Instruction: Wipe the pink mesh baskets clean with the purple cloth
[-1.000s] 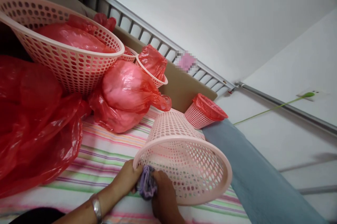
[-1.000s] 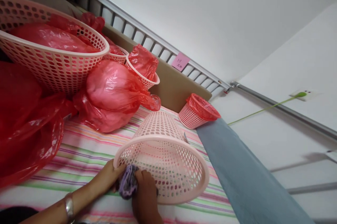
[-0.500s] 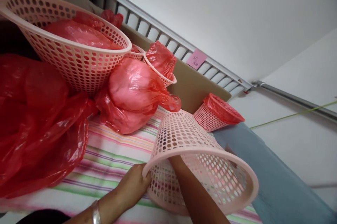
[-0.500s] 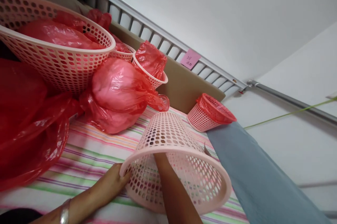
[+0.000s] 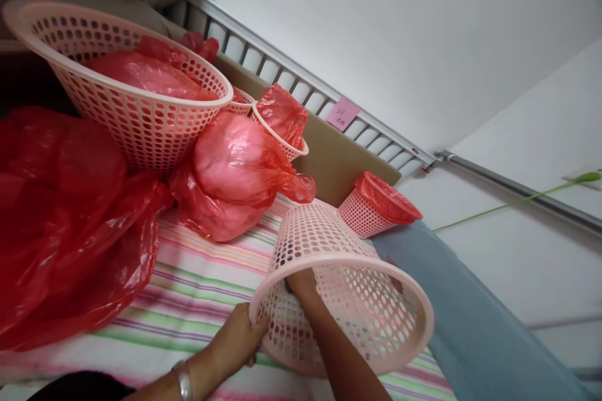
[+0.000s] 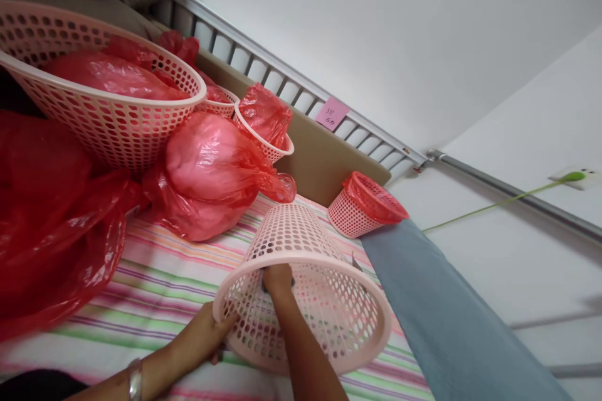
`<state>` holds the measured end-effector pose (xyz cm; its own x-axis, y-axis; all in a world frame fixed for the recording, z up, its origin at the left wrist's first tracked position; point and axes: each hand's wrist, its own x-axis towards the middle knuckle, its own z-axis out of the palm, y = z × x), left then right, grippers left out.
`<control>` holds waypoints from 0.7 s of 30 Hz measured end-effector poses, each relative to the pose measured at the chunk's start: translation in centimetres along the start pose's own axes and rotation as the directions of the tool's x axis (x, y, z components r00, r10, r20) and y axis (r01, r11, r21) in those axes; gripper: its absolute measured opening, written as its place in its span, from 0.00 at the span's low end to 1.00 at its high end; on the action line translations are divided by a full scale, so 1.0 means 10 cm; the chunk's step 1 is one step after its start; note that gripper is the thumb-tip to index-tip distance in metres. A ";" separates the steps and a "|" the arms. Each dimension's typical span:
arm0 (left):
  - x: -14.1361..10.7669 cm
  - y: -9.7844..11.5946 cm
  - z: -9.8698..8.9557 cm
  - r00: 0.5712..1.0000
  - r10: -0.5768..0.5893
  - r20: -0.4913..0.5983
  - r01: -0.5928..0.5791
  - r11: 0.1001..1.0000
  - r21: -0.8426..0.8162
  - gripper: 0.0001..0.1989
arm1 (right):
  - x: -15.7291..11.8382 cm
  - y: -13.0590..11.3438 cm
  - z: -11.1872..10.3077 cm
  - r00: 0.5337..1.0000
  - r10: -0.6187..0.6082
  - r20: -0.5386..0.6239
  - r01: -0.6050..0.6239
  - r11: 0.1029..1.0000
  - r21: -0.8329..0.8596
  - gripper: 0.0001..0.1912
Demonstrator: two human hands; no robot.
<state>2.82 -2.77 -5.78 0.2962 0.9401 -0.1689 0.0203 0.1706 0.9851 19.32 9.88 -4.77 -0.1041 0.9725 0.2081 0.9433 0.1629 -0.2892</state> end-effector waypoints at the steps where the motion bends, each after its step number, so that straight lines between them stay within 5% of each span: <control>1: 0.01 0.00 0.00 1.000 -0.001 -0.014 0.001 1.000 -0.010 0.25 | -0.12 -0.01 -0.01 1.000 -0.015 0.002 0.015 1.000 -0.026 0.16; 7: 0.00 0.04 0.00 0.999 -0.003 -0.039 0.001 0.999 -0.043 0.28 | -1.25 0.02 -0.11 0.971 -0.236 0.044 0.238 0.969 -0.063 0.18; 11: 0.00 0.02 0.01 1.000 0.010 -0.017 -0.012 0.993 -0.114 0.29 | -1.62 -0.01 -0.20 0.944 -0.310 0.108 0.316 0.948 -0.038 0.17; 15: 0.01 0.02 0.01 1.000 -0.019 -0.011 0.018 0.996 -0.082 0.28 | -1.41 -0.09 -0.21 0.966 -0.240 0.093 0.246 0.968 -0.058 0.09; 21: -0.01 0.12 -0.04 0.997 0.054 -0.054 -0.052 0.997 0.050 0.16 | -0.51 -0.07 -0.10 0.992 -0.123 -0.020 0.120 0.987 -0.106 0.09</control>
<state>2.44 -2.50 -4.57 0.2447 0.9626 -0.1167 0.0530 0.1069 0.9929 19.55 4.64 -4.72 -0.2129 0.9417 0.2607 0.9521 0.2598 -0.1612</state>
